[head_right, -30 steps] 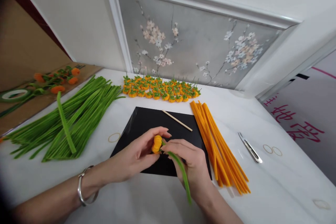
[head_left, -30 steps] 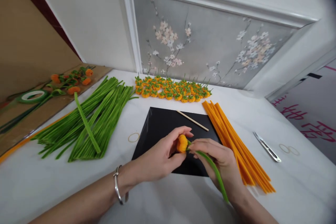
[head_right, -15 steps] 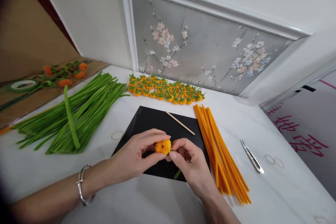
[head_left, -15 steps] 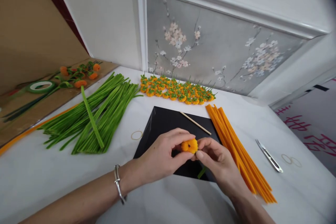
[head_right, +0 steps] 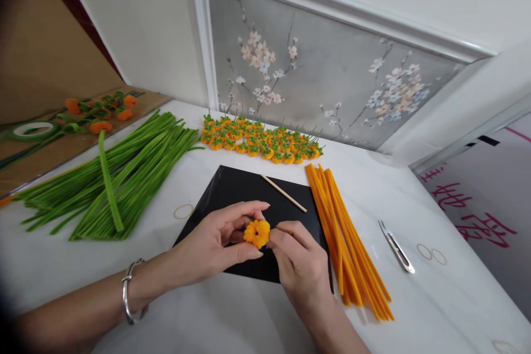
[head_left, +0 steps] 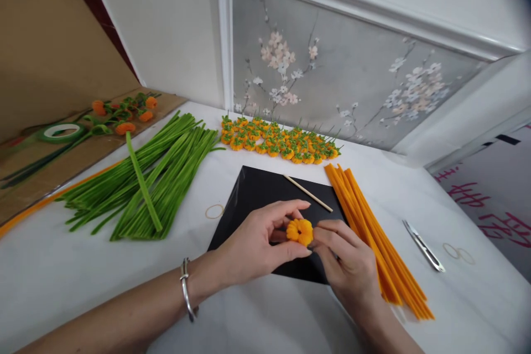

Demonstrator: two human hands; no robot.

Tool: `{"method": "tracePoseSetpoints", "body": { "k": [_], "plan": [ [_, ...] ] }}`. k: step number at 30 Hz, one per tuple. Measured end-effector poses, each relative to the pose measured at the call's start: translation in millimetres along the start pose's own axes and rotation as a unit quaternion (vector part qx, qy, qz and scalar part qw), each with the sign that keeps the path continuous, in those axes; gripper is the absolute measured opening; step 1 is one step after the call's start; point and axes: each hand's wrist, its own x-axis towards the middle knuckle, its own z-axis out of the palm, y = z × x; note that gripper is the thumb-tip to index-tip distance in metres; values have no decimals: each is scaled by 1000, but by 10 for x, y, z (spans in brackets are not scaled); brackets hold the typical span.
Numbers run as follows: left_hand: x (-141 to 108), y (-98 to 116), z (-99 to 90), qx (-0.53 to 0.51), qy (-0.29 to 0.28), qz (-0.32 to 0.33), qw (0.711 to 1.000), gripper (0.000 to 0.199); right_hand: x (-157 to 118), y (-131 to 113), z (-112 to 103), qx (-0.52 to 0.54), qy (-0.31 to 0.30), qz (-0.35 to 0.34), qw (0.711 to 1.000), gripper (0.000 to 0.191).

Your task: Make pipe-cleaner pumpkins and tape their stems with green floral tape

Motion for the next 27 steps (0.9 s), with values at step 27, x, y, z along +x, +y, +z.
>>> {"method": "tracePoseSetpoints", "body": {
  "k": [27],
  "plan": [
    [61,-7,25,24,-44,-109,993,21,15,-21,37,-47,-95,32,994,22]
  ]
}}
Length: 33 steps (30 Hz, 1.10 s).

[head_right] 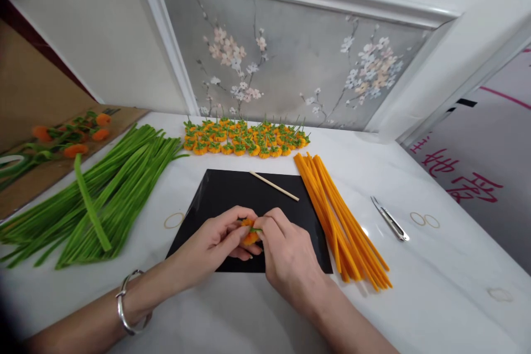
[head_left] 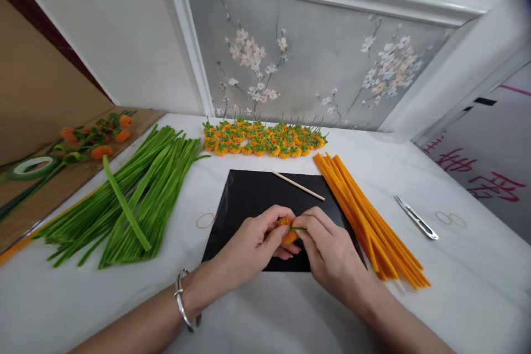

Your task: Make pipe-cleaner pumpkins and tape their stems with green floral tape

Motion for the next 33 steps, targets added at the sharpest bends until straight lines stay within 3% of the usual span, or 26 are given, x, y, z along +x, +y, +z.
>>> {"method": "tracePoseSetpoints", "body": {
  "k": [8,13,17,27,33],
  "plan": [
    [15,-39,-15,-52,-22,-54,997,17,7,-30,-43,-67,0,-77,995,27],
    [5,23,-69,-130,-88,-99,983,22,27,-24,-81,-124,10,-123,985,29],
    [5,32,-122,-162,-126,-87,975,34,36,-11,-110,-112,26,-137,984,28],
    [14,-20,-131,-155,-101,-97,978,28,30,45,-105,-65,25,-126,990,29],
    [19,-66,-167,-155,-100,-130,974,48,17,33,-64,-73,14,-145,987,24]
  ]
}}
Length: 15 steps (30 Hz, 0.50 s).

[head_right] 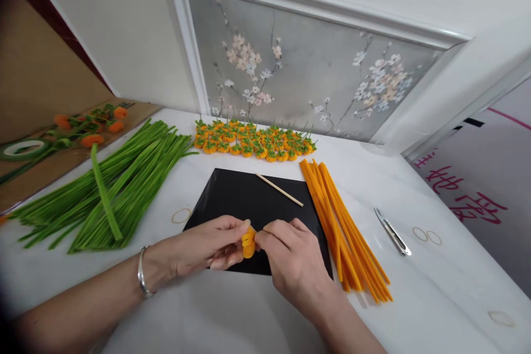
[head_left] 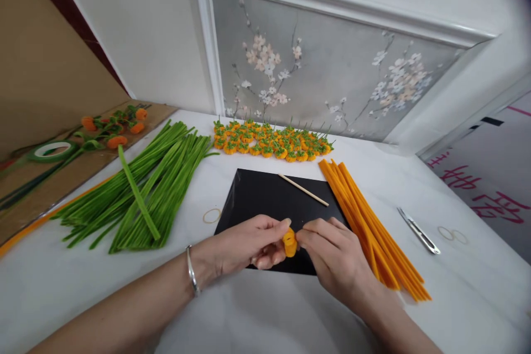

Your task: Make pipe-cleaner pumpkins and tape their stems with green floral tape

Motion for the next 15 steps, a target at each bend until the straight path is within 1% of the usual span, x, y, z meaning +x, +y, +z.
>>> {"method": "tracePoseSetpoints", "body": {
  "k": [3,5,6,7,8,9,10,11,12,13,14,15],
  "plan": [
    [-2,12,17,21,-26,-8,999,58,-2,-48,27,2,3,-12,1000,26],
    [-3,23,44,41,-47,-23,998,66,6,-87,41,14,7,-7,1000,27],
    [-2,27,57,56,-42,-29,997,68,12,-105,46,24,13,2,1000,26],
    [-1,28,69,73,-19,-25,997,66,20,-120,48,41,19,21,999,25],
    [-1,28,77,95,18,-3,995,62,27,-130,49,64,24,51,996,22],
    [-2,26,80,124,70,41,989,54,34,-136,47,95,26,92,991,20],
    [-6,22,76,160,124,108,973,43,40,-136,43,130,24,142,981,17],
    [-12,17,67,202,166,185,947,34,44,-132,39,167,20,196,966,16],
    [-20,11,52,249,186,261,914,30,47,-124,35,203,14,248,947,15],
    [-28,4,34,299,183,326,878,33,48,-112,31,238,6,296,925,15],
    [-35,-5,15,345,164,370,847,37,49,-100,28,270,-2,335,903,17],
    [-39,-15,-2,382,137,393,825,41,48,-88,27,299,-12,365,882,19]
  ]
}}
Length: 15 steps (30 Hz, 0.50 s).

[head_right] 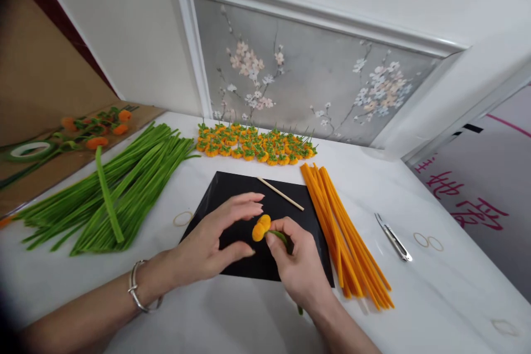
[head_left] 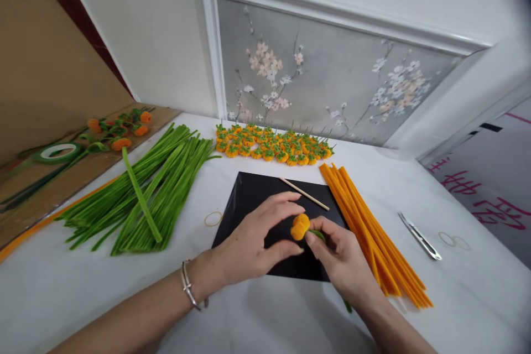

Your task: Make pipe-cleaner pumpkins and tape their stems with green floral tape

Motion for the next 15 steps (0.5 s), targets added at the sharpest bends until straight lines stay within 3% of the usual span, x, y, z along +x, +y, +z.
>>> {"method": "tracePoseSetpoints", "body": {
  "k": [2,4,7,9,11,13,15],
  "plan": [
    [-17,-24,0,25,-43,30,998,43,12,14,-5,38,-22,41,998,22],
    [-23,-34,23,31,-53,2,998,37,16,26,4,36,-29,37,998,22],
    [-10,-18,82,13,-34,-107,994,31,10,42,36,-39,11,-51,998,17],
    [11,9,123,-53,-23,-187,981,30,0,49,55,-125,61,-145,980,16],
    [34,43,152,-164,-27,-256,952,25,-10,51,64,-220,110,-236,940,18],
    [49,77,161,-284,-45,-314,905,26,-21,48,61,-297,138,-305,895,21],
    [48,106,150,-377,-60,-359,852,36,-29,45,49,-327,142,-342,869,23]
  ]
}}
